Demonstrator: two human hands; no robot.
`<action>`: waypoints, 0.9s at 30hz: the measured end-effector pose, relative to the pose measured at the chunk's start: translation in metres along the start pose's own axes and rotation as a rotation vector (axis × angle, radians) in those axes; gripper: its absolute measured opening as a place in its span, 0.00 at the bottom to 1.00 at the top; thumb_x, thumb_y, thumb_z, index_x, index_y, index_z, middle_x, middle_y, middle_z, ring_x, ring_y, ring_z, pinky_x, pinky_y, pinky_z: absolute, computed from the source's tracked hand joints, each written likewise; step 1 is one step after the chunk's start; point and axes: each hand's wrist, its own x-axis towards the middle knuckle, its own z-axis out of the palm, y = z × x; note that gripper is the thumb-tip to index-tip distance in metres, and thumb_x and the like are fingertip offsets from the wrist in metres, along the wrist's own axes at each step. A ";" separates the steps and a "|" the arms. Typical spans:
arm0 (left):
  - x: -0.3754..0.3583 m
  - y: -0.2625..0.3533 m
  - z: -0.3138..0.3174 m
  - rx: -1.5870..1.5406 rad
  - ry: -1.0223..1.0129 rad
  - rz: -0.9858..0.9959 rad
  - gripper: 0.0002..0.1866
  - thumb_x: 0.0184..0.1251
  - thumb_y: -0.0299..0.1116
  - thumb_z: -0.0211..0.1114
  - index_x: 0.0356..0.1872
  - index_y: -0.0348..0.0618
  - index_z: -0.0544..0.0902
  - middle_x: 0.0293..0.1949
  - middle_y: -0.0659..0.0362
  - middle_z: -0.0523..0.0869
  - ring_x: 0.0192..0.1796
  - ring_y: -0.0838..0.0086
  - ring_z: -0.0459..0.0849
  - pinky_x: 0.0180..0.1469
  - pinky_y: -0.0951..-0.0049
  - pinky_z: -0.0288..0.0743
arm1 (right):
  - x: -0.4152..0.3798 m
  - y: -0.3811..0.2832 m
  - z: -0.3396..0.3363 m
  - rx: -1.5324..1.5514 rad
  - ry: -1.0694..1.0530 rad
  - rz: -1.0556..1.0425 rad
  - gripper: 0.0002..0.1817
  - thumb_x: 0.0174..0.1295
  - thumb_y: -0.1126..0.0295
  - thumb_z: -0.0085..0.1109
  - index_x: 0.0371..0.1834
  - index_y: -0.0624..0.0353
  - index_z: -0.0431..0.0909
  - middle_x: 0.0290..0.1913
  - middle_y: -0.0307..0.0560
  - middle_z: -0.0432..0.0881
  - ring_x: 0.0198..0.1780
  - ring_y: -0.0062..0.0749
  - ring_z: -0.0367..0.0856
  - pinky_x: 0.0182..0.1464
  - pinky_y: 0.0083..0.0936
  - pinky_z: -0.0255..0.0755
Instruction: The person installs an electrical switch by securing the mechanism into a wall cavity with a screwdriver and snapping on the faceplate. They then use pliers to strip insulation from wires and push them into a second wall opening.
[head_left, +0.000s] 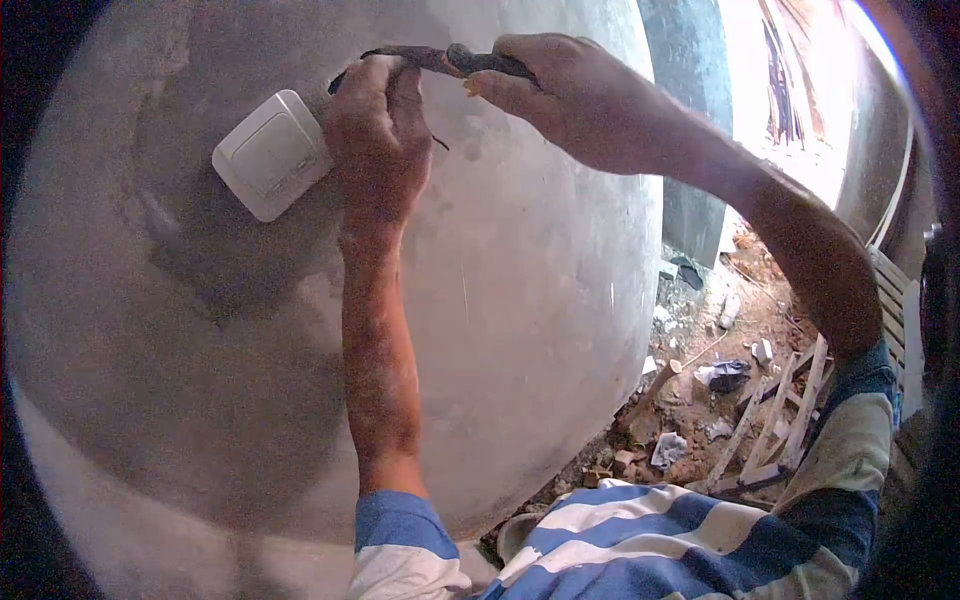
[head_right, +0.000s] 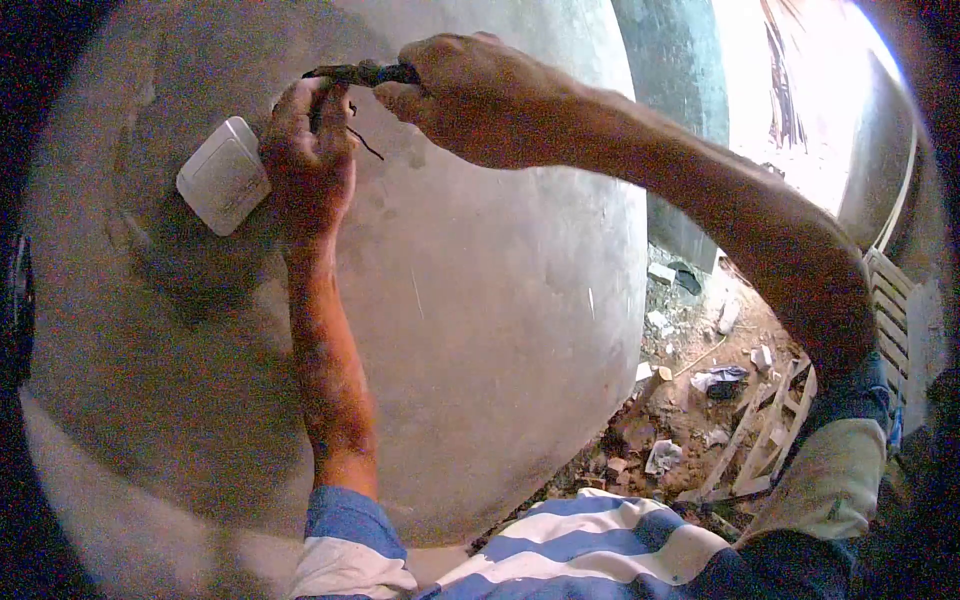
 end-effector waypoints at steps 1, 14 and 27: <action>0.001 -0.002 0.002 -0.067 -0.009 -0.112 0.08 0.70 0.32 0.58 0.36 0.37 0.80 0.29 0.52 0.82 0.35 0.59 0.82 0.39 0.61 0.72 | -0.004 0.000 0.007 0.108 -0.008 0.163 0.23 0.73 0.51 0.47 0.37 0.64 0.74 0.24 0.52 0.73 0.25 0.37 0.76 0.31 0.38 0.68; 0.005 0.013 -0.012 -0.410 0.004 -0.468 0.11 0.72 0.35 0.58 0.36 0.37 0.82 0.25 0.59 0.81 0.26 0.76 0.79 0.31 0.71 0.73 | 0.003 0.067 0.104 0.216 0.391 -0.180 0.16 0.63 0.64 0.63 0.44 0.61 0.69 0.35 0.53 0.75 0.34 0.50 0.75 0.38 0.42 0.70; 0.009 0.005 -0.016 -0.328 -0.126 -0.438 0.18 0.70 0.46 0.62 0.35 0.37 0.83 0.23 0.57 0.83 0.25 0.75 0.78 0.33 0.69 0.73 | -0.005 0.042 0.063 0.359 0.186 0.056 0.16 0.71 0.57 0.54 0.38 0.60 0.69 0.23 0.46 0.74 0.27 0.40 0.75 0.34 0.40 0.69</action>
